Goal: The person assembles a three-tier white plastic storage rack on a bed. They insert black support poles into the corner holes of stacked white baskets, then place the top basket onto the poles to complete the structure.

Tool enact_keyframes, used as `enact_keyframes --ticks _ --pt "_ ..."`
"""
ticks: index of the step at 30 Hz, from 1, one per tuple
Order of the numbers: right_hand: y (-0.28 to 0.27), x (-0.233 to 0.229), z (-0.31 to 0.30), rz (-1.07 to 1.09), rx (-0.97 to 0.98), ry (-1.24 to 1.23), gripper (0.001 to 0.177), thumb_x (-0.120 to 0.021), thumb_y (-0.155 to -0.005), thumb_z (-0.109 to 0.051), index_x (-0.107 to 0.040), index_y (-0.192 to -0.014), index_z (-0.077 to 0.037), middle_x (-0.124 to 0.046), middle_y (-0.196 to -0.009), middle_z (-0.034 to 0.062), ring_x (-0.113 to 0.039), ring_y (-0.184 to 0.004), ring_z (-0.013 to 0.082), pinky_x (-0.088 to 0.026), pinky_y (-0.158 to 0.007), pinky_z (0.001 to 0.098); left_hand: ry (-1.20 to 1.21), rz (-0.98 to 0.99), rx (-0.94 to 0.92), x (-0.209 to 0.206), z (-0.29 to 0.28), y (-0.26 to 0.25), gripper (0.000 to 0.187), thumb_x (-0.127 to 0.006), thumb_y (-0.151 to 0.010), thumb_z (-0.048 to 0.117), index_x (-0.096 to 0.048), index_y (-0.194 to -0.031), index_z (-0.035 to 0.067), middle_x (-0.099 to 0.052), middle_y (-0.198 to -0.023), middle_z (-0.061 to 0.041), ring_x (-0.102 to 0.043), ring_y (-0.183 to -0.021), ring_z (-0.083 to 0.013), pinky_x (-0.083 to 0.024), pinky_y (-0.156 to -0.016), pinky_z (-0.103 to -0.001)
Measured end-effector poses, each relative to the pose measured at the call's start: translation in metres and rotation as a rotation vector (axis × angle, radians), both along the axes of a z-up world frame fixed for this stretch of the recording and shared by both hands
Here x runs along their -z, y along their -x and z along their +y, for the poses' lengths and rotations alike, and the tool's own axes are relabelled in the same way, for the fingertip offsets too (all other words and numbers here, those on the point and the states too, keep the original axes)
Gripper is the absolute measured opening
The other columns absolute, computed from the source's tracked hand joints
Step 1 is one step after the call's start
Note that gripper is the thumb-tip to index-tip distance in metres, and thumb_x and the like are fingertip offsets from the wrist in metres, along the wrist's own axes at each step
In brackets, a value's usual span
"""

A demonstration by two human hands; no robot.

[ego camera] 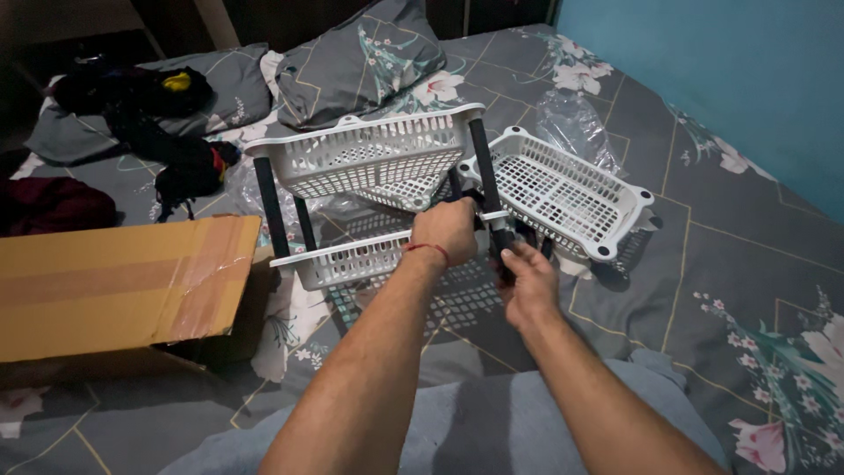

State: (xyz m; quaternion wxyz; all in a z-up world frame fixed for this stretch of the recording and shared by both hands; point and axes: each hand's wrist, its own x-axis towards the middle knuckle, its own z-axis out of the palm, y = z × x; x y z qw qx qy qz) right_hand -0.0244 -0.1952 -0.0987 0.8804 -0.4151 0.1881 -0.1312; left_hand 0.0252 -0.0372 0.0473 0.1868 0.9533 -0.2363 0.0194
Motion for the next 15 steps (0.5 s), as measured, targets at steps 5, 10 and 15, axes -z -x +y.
enact_keyframes --ticks 5,10,15 --pt "-0.009 0.018 0.003 -0.098 -0.057 0.509 0.012 -0.059 -0.102 -0.012 -0.068 -0.108 -0.008 -0.064 -0.081 0.0006 -0.058 -0.065 0.0098 -0.048 -0.057 0.0256 0.01 0.021 0.0 -0.005 -0.001 0.004 0.03 -0.064 -0.082 0.016 -0.066 -0.112 0.012 -0.074 -0.104 -0.02 -0.071 -0.1 -0.0398 -0.055 -0.088 -0.053" --pt "-0.015 0.031 0.005 -0.22 0.062 0.872 0.012 -0.059 -0.105 -0.014 -0.061 -0.11 -0.003 -0.058 -0.08 -0.0002 -0.052 -0.068 0.0077 -0.044 -0.059 0.0257 0.081 0.092 -0.011 -0.014 0.002 0.008 0.048 -0.07 -0.077 0.024 -0.062 -0.125 0.02 -0.073 -0.105 -0.019 -0.069 -0.101 -0.0402 -0.054 -0.089 -0.052" --pt "-0.013 0.02 0.009 -0.167 0.115 0.921 0.022 -0.059 -0.104 -0.019 -0.055 -0.12 -0.005 -0.06 -0.079 0.0005 -0.053 -0.065 0.009 -0.045 -0.057 0.0273 -0.011 0.078 0.058 -0.018 0.0 0.004 0.044 -0.071 -0.076 0.029 -0.072 -0.12 0.026 -0.076 -0.11 -0.014 -0.071 -0.104 -0.0357 -0.056 -0.091 -0.048"
